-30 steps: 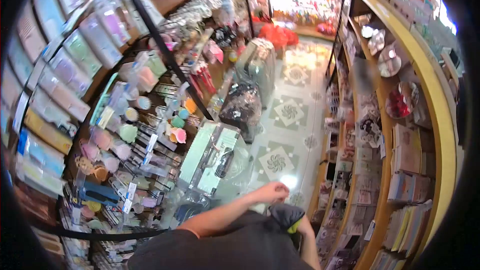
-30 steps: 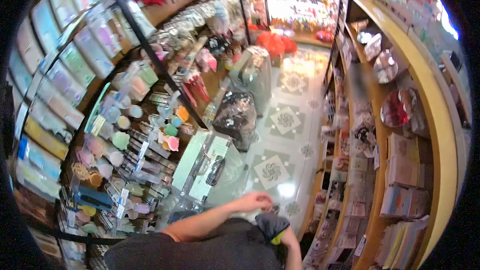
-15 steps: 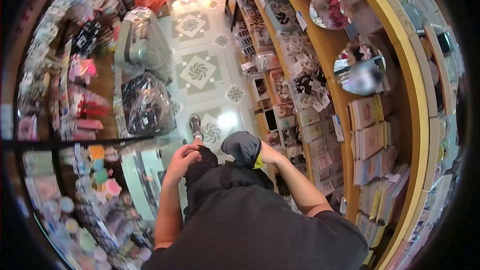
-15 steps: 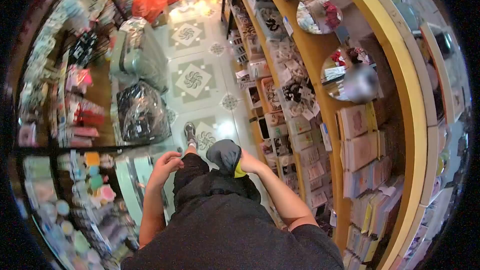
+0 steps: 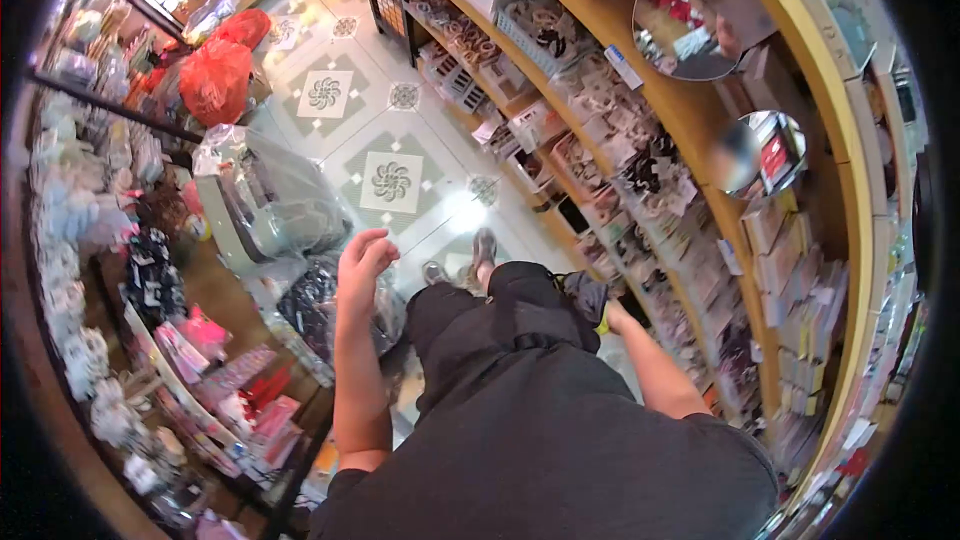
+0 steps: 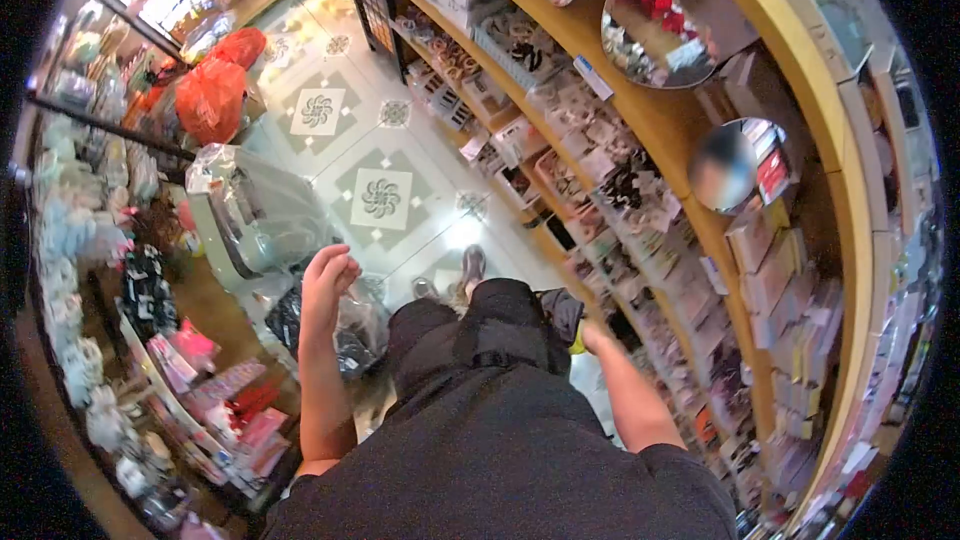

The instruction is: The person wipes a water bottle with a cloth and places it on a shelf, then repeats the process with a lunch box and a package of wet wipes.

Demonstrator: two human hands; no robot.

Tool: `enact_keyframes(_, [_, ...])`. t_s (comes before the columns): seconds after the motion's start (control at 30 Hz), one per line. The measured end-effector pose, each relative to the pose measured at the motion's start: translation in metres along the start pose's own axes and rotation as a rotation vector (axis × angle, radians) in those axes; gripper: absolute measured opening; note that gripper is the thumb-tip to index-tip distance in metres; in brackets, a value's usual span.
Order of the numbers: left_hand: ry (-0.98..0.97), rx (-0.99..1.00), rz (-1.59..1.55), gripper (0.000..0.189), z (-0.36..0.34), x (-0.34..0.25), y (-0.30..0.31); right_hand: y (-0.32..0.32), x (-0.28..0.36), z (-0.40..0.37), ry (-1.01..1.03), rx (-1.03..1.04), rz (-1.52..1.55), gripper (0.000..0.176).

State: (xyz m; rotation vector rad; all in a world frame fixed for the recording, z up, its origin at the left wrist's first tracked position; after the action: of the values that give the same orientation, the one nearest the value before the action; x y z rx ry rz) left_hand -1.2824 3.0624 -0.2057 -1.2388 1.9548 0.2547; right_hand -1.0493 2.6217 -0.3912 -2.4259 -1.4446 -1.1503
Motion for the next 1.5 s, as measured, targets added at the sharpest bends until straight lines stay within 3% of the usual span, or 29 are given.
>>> enact_keyframes(0.03, [-0.002, 0.035, 0.005, 0.020, 0.011, -0.010, -0.006, -0.005, -0.016, -0.001, -0.028, -0.060, 0.020, 0.039])
enact_keyframes(0.07, [0.012, 0.044, 0.031, 0.020, 0.022, -0.018, -0.012, -0.020, 0.049, -0.028, -0.059, -0.124, 0.034, 0.040])
enact_keyframes(0.13, [0.013, 0.070, 0.125, 0.022, 0.034, -0.029, -0.028, -0.032, 0.077, -0.026, -0.060, -0.045, -0.012, 0.041])
enact_keyframes(0.2, [0.029, 0.123, 0.191, 0.021, 0.042, -0.039, -0.046, -0.045, 0.059, 0.002, -0.028, -0.055, 0.150, 0.039])
enact_keyframes(0.23, [0.034, 0.133, 0.201, 0.022, 0.045, -0.041, -0.054, -0.051, 0.057, 0.008, 0.124, -0.067, 0.189, 0.040])
enact_keyframes(0.27, [0.046, 0.164, 0.214, 0.023, 0.049, -0.042, -0.064, -0.060, 0.039, 0.023, 0.045, -0.064, 0.302, 0.039])
enact_keyframes(0.3, [0.081, 0.184, 0.323, 0.023, 0.057, -0.045, -0.070, -0.079, -0.030, 0.059, 0.052, -0.146, 0.306, 0.037])
enact_keyframes(0.33, [0.105, 0.202, 0.436, 0.023, 0.064, -0.047, -0.075, -0.075, 0.011, 0.025, 0.223, -0.107, 0.038, 0.035])
enact_keyframes(0.37, [0.144, 0.211, 0.520, 0.024, 0.065, -0.055, -0.086, -0.088, 0.008, 0.015, 0.064, -0.197, 0.290, 0.035])
enact_keyframes(0.4, [0.173, 0.263, 0.536, 0.024, 0.077, -0.056, -0.088, -0.090, 0.045, -0.015, 0.020, -0.270, 0.372, 0.036])
enact_keyframes(0.43, [0.197, 0.294, 0.593, 0.024, 0.090, -0.059, -0.090, -0.098, 0.033, -0.027, -0.038, -0.281, 0.339, 0.037])
enact_keyframes(0.47, [0.204, 0.354, 0.644, 0.024, 0.101, -0.063, -0.098, -0.112, 0.014, -0.040, 0.028, -0.365, 0.356, 0.037])
enact_keyframes(0.53, [0.186, 0.468, 0.782, 0.027, 0.131, -0.064, -0.112, -0.130, 0.012, -0.097, -0.152, -0.472, 0.642, 0.037])
enact_keyframes(0.57, [0.194, 0.531, 0.820, 0.027, 0.151, -0.061, -0.124, -0.149, -0.001, -0.121, -0.148, -0.581, 0.802, 0.037])
enact_keyframes(0.63, [0.010, 0.615, 1.203, 0.029, 0.178, -0.042, -0.142, -0.185, -0.022, -0.168, -0.344, -0.708, 0.767, 0.034])
enact_keyframes(0.67, [0.002, 0.614, 1.212, 0.029, 0.182, -0.032, -0.149, -0.208, -0.031, -0.184, -0.294, -0.764, 0.639, 0.034])
enact_keyframes(0.73, [-0.142, 0.732, 1.361, 0.028, 0.181, -0.017, -0.186, -0.222, 0.005, -0.215, -0.452, -0.720, 0.828, 0.036])
enact_keyframes(0.8, [-0.127, 0.831, 1.350, 0.026, 0.149, 0.003, -0.226, -0.283, -0.040, -0.216, -0.350, -0.855, 1.079, 0.038])
enact_keyframes(0.83, [-0.109, 0.960, 1.336, 0.026, 0.121, 0.036, -0.258, -0.305, -0.047, -0.217, -0.365, -0.926, 1.065, 0.038])
enact_keyframes(0.87, [-0.057, 1.046, 1.304, 0.026, 0.105, 0.062, -0.269, -0.317, -0.048, -0.216, -0.399, -0.957, 1.018, 0.039])
enact_keyframes(0.97, [-0.165, 1.223, 1.367, 0.027, 0.053, 0.118, -0.303, -0.308, -0.049, -0.220, -0.473, -0.941, 0.959, 0.041])
enact_keyframes(1.07, [-0.082, 1.314, 1.565, 0.032, 0.017, 0.176, -0.316, -0.378, -0.164, -0.187, -0.378, -1.128, 1.137, 0.040])
enact_keyframes(1.17, [-0.276, 1.325, 1.885, 0.036, -0.021, 0.226, -0.333, -0.351, -0.189, -0.224, -0.343, -1.175, 1.241, 0.050])
enact_keyframes(1.27, [-0.198, 1.351, 2.023, 0.038, -0.045, 0.271, -0.339, -0.290, -0.168, -0.286, -0.441, -1.172, 1.258, 0.041])
enact_keyframes(1.33, [-0.006, 1.342, 1.957, 0.034, -0.047, 0.287, -0.339, -0.301, -0.196, -0.282, -0.308, -1.211, 1.264, 0.040])
enact_keyframes(1.37, [-0.019, 1.297, 1.943, 0.034, -0.042, 0.293, -0.337, -0.298, -0.204, -0.282, -0.299, -1.214, 1.282, 0.039])
enact_keyframes(1.43, [0.328, 0.924, 1.869, 0.032, -0.018, 0.290, -0.327, -0.297, -0.218, -0.273, -0.283, -1.182, 1.302, 0.038])
enact_keyframes(1.5, [0.113, 0.850, 1.996, 0.025, 0.005, 0.277, -0.314, -0.309, -0.243, -0.262, -0.240, -1.137, 1.369, 0.036])
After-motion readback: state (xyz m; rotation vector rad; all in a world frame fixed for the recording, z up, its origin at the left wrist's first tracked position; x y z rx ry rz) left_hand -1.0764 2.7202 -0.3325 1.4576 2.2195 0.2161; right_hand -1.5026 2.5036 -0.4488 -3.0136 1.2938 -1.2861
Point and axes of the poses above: each hand's wrist, its own z-axis towards the middle knuckle, its own y-axis out of the back of the hand, x = y × z, the point moved 1 cm from there along z, towards the middle knuckle, and after that the axes turned 11 degrees about y, right-handed, at the moved point
